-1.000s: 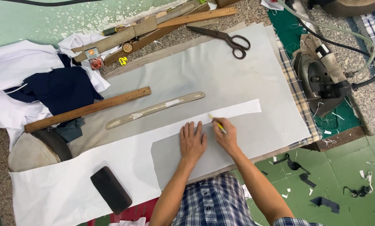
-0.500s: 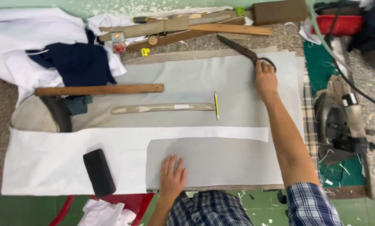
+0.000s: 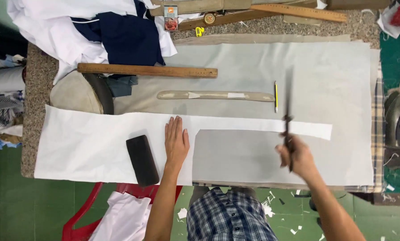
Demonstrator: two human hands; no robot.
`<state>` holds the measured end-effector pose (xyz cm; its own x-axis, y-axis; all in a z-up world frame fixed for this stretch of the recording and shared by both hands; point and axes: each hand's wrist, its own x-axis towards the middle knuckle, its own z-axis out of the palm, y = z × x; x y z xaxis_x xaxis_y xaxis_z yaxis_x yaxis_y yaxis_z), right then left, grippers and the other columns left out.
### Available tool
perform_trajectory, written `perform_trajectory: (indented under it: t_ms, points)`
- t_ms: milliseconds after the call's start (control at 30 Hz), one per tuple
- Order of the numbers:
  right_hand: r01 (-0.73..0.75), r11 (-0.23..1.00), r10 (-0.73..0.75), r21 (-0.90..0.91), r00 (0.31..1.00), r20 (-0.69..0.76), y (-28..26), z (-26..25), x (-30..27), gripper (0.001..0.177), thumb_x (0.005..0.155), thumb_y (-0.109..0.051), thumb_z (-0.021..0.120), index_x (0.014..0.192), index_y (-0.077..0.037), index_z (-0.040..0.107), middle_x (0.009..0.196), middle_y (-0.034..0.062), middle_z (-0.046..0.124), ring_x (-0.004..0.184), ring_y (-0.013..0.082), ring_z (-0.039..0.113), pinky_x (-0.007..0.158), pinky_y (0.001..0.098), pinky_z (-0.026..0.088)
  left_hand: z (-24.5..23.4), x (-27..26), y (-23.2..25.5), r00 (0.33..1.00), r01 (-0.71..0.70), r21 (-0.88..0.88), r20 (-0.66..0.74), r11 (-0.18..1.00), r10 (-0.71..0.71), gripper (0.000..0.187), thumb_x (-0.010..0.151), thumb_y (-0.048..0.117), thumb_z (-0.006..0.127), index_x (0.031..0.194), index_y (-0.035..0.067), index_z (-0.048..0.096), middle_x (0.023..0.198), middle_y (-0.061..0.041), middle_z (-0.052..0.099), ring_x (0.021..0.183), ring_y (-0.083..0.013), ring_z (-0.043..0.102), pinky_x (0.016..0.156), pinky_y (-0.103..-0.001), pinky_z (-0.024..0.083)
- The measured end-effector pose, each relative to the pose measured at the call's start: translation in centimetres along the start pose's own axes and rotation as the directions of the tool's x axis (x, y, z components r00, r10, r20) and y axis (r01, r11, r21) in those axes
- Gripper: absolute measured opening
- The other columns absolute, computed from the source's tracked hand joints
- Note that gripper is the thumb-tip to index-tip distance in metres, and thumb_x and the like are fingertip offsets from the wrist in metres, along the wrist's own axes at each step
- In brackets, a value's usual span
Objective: The person measures and marks a white shirt sleeve with a ruler and chalk, then irons a white fabric strip. They trace a curved pattern onto the strip using a French curve and pencil, then cut the strip along the marked line with scissors.
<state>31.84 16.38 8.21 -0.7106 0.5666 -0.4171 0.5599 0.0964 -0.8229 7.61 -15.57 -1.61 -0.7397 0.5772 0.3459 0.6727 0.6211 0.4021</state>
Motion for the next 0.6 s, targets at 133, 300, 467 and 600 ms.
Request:
perform_trajectory:
  t_ms: [133,300,467,600]
  points:
    - [0.099,0.985,-0.159,0.14,0.838,0.523,6.1,11.2,-8.5,0.068,0.1,-0.051,0.049,0.124,0.011,0.061,0.054,-0.0051,0.046,0.032,0.0046,0.043,0.024,0.0195,0.036,2.8,-0.8,-2.7,0.998,0.053,-0.155,-0.006,0.986,-0.054,0.043,0.111,0.014,0.037,0.146,-0.008,0.046,0.148,-0.024,0.054,0.143,-0.039,0.048,0.124,-0.052,0.033]
    - [-0.283,0.957,0.164,0.062,0.706,0.689,3.4,17.4,-12.4,0.051,0.098,-0.055,0.05,0.125,-0.011,0.046,0.063,-0.0036,0.042,0.048,0.0081,0.046,0.038,0.0245,0.044,2.0,-1.4,-3.4,0.988,0.07,-0.41,-0.094,0.909,-0.119,0.038,0.111,0.008,0.038,0.144,-0.006,0.048,0.143,-0.02,0.059,0.138,-0.0365,0.054,0.123,-0.049,0.039]
    - [-0.302,0.946,0.16,0.119,0.754,0.637,-1.8,23.5,-11.1,0.089,0.087,-0.071,0.033,0.144,-0.004,0.049,0.062,-0.0012,0.051,0.054,0.0105,0.05,0.049,0.027,0.048,2.0,-1.4,-3.6,0.98,0.079,-0.491,-0.123,0.868,-0.158,0.036,0.111,0.007,0.037,0.142,-0.004,0.05,0.14,-0.019,0.062,0.135,-0.036,0.057,0.121,-0.048,0.043]
    - [-0.206,0.957,0.09,0.206,0.882,0.462,-0.8,27.1,-10.0,0.061,0.105,-0.056,0.03,0.12,-0.004,0.058,0.053,0.0093,0.064,0.052,0.0238,0.07,0.054,0.0338,0.054,2.2,-1.2,-3.5,0.954,0.112,-0.531,-0.178,0.84,-0.24,0.034,0.105,0.0,0.045,0.136,-0.004,0.059,0.132,-0.018,0.068,0.125,-0.0334,0.064,0.115,-0.046,0.044]
